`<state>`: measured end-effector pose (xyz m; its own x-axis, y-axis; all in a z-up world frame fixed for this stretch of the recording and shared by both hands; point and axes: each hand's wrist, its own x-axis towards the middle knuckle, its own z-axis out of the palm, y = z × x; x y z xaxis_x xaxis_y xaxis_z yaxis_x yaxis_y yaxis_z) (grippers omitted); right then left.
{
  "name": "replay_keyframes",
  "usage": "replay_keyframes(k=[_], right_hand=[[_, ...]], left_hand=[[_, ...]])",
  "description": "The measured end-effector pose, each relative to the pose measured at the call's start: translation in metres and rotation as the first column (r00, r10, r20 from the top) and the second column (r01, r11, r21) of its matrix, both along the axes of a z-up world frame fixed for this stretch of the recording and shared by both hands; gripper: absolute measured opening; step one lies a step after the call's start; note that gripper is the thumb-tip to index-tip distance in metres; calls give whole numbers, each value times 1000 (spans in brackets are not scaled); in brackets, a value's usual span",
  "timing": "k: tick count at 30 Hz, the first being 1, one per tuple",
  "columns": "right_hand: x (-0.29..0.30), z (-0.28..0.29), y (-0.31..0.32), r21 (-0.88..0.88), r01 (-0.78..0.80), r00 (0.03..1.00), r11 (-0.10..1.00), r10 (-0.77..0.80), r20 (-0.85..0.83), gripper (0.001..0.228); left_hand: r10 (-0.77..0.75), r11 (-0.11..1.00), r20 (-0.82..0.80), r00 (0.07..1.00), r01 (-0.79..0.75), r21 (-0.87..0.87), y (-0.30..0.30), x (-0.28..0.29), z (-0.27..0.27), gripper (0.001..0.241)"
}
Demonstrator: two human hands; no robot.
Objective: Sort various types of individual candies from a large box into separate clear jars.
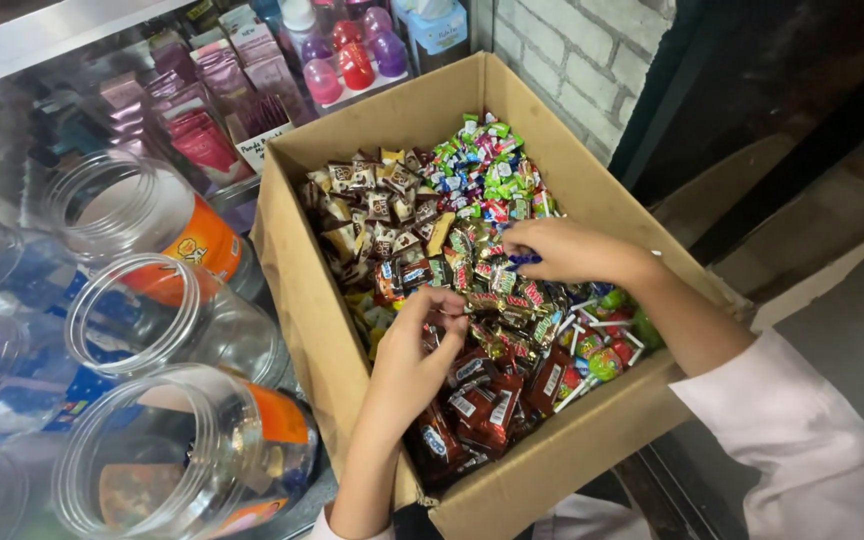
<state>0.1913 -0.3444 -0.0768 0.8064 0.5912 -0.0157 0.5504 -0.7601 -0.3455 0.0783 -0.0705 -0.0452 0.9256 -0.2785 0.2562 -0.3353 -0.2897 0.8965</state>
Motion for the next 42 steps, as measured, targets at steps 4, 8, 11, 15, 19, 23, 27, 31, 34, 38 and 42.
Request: replay_keyframes(k=[4,8,11,15,19,23,27,31,34,38,42], right_hand=[[-15,28,16,257,15,989,966,25,-148,24],[-26,29,26,445,35,934,895,129,-332,23],[-25,17,31,740,49,840,671,373,-394,22],[-25,21,42,779,247,711,577,438,-550,28],[-19,19,43,538,98,891,837,167,-423,47],[-13,-19,40,84,-124,979,989,108,173,46],[-10,-37,39,-72,-207,965,976,216,151,49],[-14,-25,42,-62,-252,959,966,258,121,38],[-13,-14,44,49,-249,969,967,248,9,32],[-16,10,44,195,-265,963,944,251,94,30],[-24,27,47,334,-200,978,921,167,125,29]], left_hand=[[72,996,-24,997,-70,57,-4,-2,11,33],[99,989,27,995,-102,106,-3,-2,8,41],[109,986,135,985,-124,107,1,0,-1,35],[161,983,65,985,-166,83,2,1,-1,22],[235,972,3,972,-235,1,4,2,-4,24],[260,966,62,964,-260,-14,4,1,-4,26],[237,971,116,965,-233,-43,4,2,-3,24],[263,965,97,960,-264,-11,4,4,-2,25],[280,959,133,951,-283,8,5,4,-8,27],[312,950,54,949,-309,-48,3,4,-7,31],[404,900,106,909,-374,-225,11,-11,-2,32]])
